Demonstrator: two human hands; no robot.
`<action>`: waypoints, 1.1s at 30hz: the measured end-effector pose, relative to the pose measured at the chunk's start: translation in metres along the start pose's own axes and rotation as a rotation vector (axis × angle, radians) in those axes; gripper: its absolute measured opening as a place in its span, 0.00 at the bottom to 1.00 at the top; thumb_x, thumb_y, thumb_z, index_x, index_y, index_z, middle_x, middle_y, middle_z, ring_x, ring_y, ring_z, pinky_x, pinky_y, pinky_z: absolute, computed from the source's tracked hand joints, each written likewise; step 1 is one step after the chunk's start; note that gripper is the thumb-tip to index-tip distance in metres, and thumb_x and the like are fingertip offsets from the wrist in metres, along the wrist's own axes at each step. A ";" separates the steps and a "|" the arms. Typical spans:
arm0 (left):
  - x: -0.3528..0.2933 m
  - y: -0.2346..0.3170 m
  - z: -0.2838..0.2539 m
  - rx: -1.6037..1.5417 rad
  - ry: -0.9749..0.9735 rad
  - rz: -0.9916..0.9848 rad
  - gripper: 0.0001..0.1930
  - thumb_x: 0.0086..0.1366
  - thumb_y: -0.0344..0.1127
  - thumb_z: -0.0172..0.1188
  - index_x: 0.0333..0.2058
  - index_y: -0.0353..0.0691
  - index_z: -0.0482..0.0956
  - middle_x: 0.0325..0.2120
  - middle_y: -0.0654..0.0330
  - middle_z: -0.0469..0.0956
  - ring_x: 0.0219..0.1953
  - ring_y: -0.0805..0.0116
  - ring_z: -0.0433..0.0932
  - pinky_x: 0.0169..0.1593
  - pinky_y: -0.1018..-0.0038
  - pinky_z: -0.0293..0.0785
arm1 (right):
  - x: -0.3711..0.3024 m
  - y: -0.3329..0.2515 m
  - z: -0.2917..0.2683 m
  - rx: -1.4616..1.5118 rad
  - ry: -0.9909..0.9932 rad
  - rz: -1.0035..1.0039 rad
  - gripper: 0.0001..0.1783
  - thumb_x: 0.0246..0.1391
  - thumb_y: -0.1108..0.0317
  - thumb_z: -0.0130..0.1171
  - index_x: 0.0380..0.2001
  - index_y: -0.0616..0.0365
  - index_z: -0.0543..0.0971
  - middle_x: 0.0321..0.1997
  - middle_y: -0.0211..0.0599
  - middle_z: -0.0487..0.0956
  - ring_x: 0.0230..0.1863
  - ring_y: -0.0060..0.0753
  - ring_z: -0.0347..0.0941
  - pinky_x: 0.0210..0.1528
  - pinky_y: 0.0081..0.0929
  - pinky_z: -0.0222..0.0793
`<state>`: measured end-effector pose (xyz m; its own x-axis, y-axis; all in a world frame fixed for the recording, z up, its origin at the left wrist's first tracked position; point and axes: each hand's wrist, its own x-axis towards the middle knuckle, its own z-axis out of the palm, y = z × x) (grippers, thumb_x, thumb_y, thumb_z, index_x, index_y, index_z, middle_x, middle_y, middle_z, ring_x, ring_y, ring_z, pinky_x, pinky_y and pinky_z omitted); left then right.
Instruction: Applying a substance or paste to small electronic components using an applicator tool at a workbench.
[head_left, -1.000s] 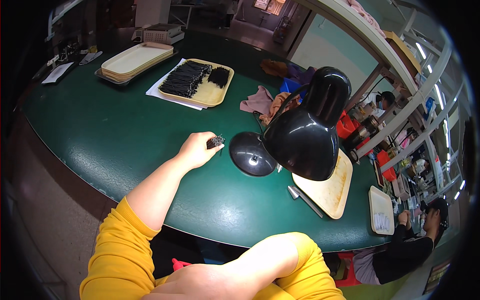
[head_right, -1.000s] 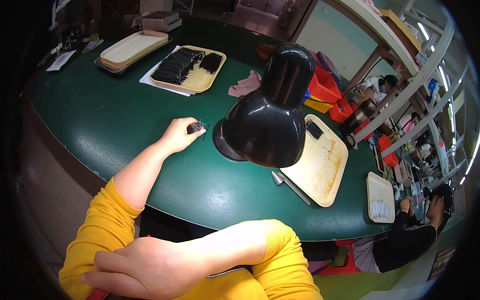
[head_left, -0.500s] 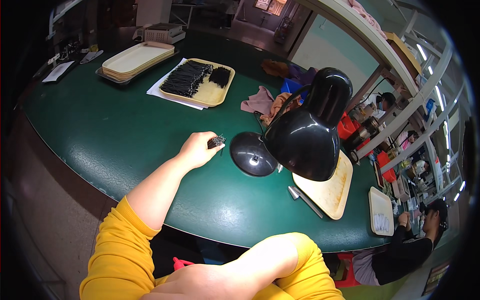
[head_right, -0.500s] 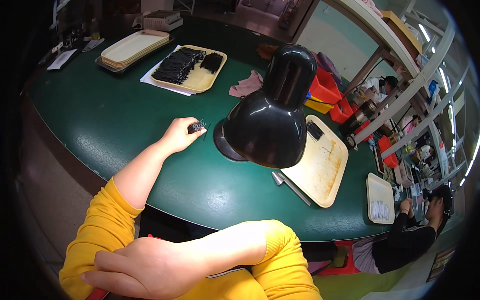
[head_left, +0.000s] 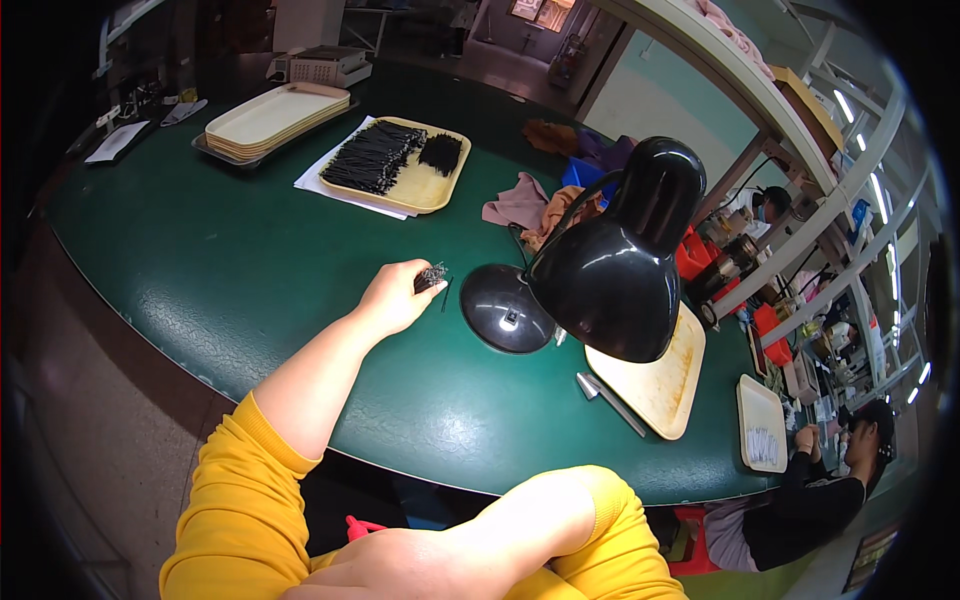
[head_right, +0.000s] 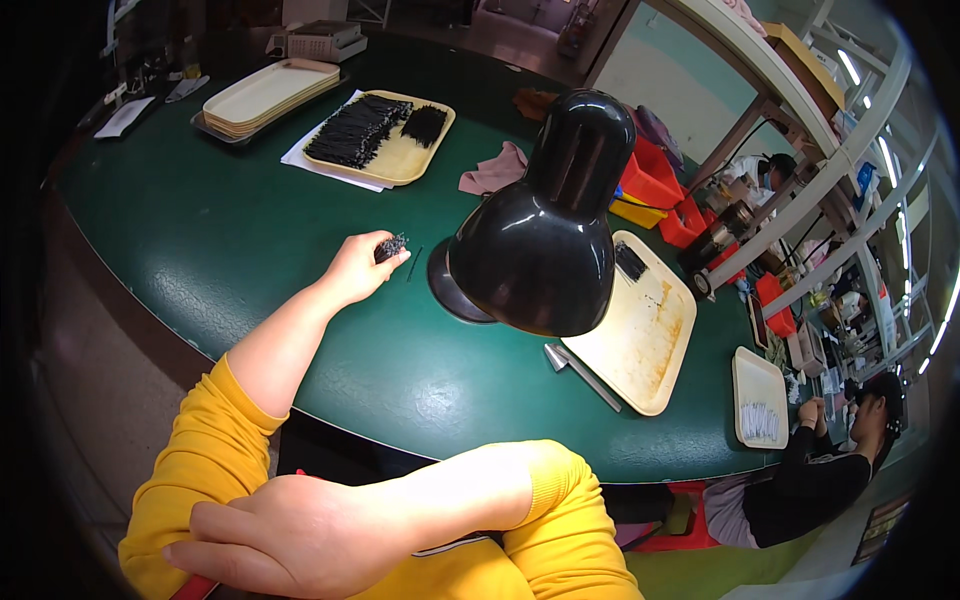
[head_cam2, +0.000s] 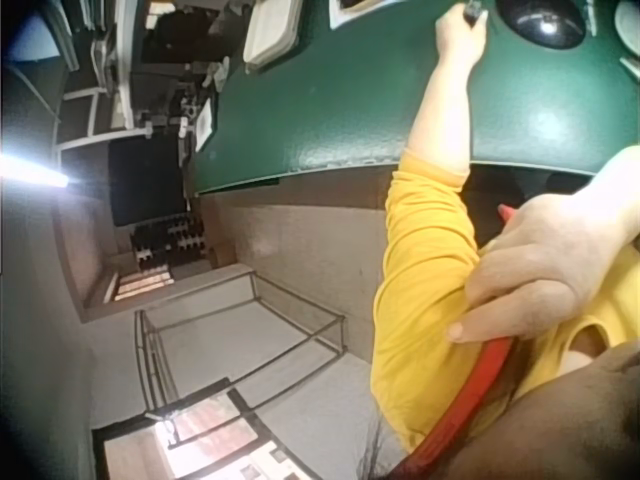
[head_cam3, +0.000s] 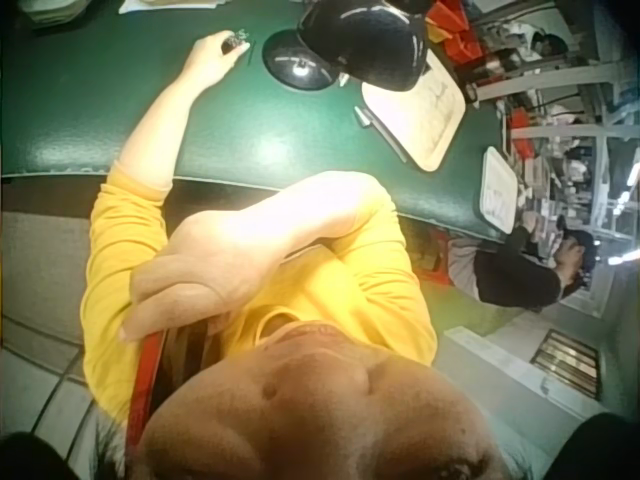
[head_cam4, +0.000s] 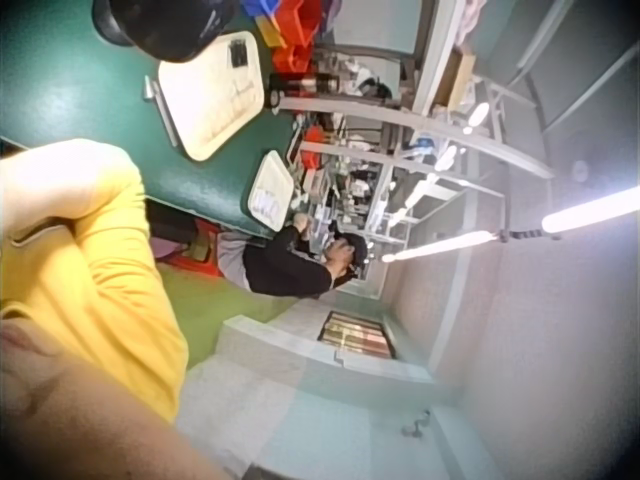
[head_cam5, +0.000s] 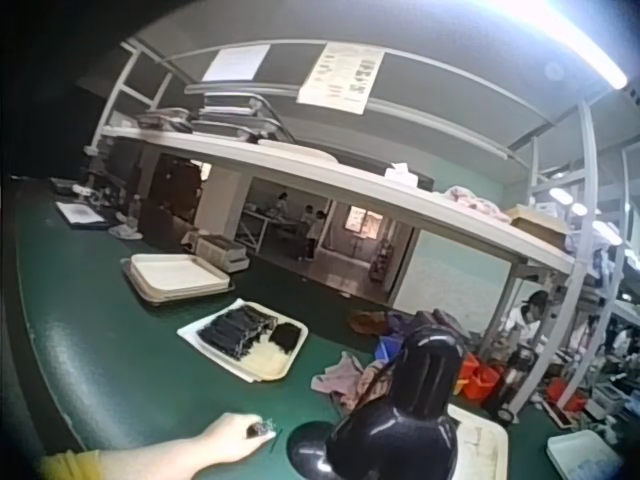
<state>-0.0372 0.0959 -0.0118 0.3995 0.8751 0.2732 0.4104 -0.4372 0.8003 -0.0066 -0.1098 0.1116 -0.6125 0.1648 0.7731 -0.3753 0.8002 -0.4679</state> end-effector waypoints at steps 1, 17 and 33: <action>0.000 0.000 0.000 -0.001 -0.003 0.002 0.11 0.54 0.36 0.57 0.26 0.32 0.71 0.11 0.61 0.68 0.14 0.75 0.67 0.22 0.77 0.64 | 0.000 0.000 0.000 0.002 -0.002 0.004 0.19 0.48 0.73 0.44 0.46 0.64 0.64 0.28 0.40 0.69 0.18 0.33 0.67 0.15 0.21 0.64; -0.001 0.000 0.000 0.002 0.001 0.064 0.10 0.54 0.35 0.57 0.26 0.33 0.71 0.12 0.58 0.69 0.15 0.73 0.67 0.23 0.75 0.65 | -0.001 0.001 0.002 0.024 -0.018 0.023 0.20 0.50 0.67 0.43 0.46 0.64 0.63 0.29 0.41 0.68 0.20 0.34 0.68 0.16 0.22 0.65; -0.002 0.000 0.001 0.017 0.012 0.057 0.12 0.51 0.36 0.59 0.27 0.33 0.73 0.15 0.55 0.71 0.18 0.69 0.68 0.25 0.74 0.66 | -0.002 0.000 0.001 0.020 -0.047 0.023 0.21 0.51 0.64 0.42 0.46 0.64 0.63 0.29 0.42 0.68 0.20 0.36 0.68 0.17 0.23 0.65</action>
<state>-0.0371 0.0941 -0.0125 0.4129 0.8512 0.3240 0.4013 -0.4894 0.7742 -0.0056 -0.1106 0.1095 -0.6532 0.1553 0.7410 -0.3742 0.7846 -0.4944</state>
